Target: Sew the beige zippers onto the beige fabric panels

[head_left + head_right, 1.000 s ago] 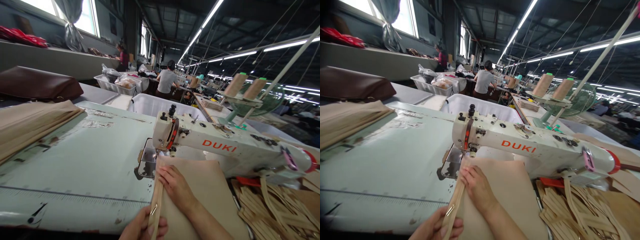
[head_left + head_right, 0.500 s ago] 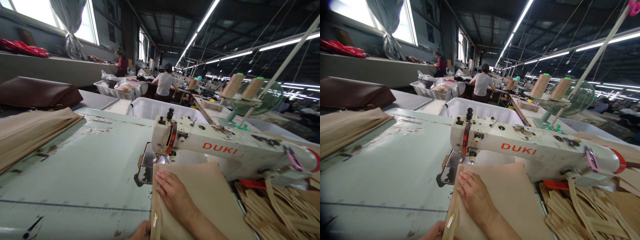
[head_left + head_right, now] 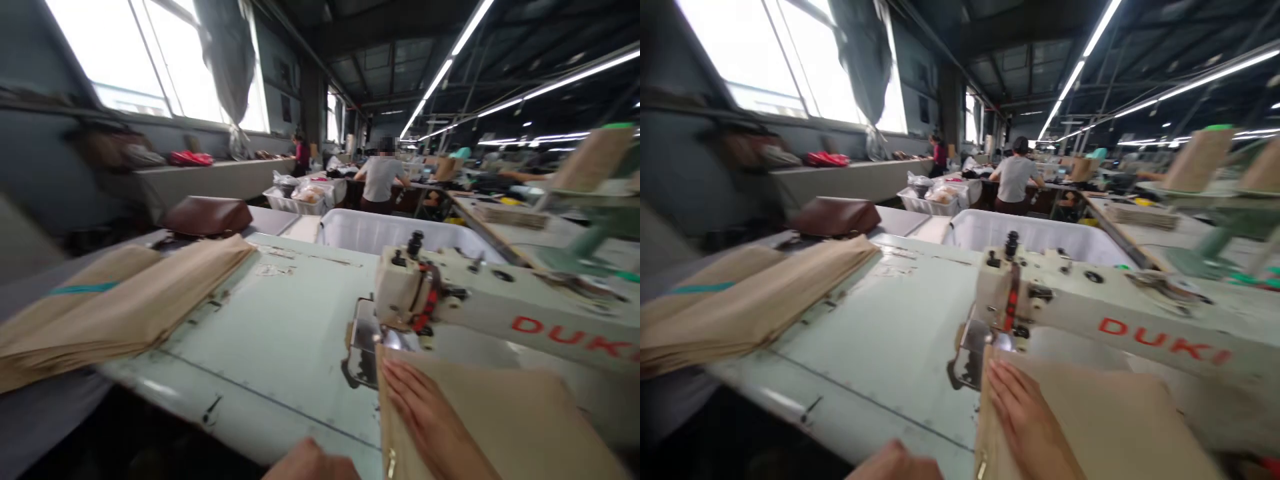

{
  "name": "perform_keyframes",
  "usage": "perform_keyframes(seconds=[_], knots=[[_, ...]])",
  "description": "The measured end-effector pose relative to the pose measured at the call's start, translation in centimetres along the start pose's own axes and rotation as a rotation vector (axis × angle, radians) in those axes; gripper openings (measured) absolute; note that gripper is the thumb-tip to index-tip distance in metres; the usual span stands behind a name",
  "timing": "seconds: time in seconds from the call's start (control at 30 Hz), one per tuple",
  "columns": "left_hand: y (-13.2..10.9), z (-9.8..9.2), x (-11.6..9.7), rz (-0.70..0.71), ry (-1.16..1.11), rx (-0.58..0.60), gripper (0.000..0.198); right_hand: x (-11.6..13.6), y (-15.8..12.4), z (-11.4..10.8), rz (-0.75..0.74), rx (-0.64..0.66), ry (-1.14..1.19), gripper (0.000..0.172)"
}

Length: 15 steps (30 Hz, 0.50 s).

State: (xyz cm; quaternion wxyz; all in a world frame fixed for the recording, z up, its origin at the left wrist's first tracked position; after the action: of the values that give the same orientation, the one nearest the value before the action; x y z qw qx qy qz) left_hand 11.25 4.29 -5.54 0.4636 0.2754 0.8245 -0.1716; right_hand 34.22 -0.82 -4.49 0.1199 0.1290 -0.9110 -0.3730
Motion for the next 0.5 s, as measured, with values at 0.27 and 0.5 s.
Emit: perform_keyframes(seconds=[0.27,0.5], knots=[[4.7,-28.9,0.5,-0.167,0.696,-0.843,0.036,-1.3,0.1,1.3,-0.125,-0.135,0.023,0.033],[3.0,-33.8,2.5,-0.276,0.805,-0.812,0.033,-1.1,0.2,1.3,-0.193,-0.22,-0.011,0.033]])
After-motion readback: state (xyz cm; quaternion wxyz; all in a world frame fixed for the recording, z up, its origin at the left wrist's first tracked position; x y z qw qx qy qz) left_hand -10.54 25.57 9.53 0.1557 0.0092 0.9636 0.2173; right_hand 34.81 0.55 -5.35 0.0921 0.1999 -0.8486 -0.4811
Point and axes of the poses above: each hand's wrist, its own y-axis towards the middle knuckle, its own z-axis out of the palm, x = y × z, the point moved 3 cm from there along y, towards the middle knuckle, and after that the axes turned 13 degrees about -x, right-handed, at the moved point
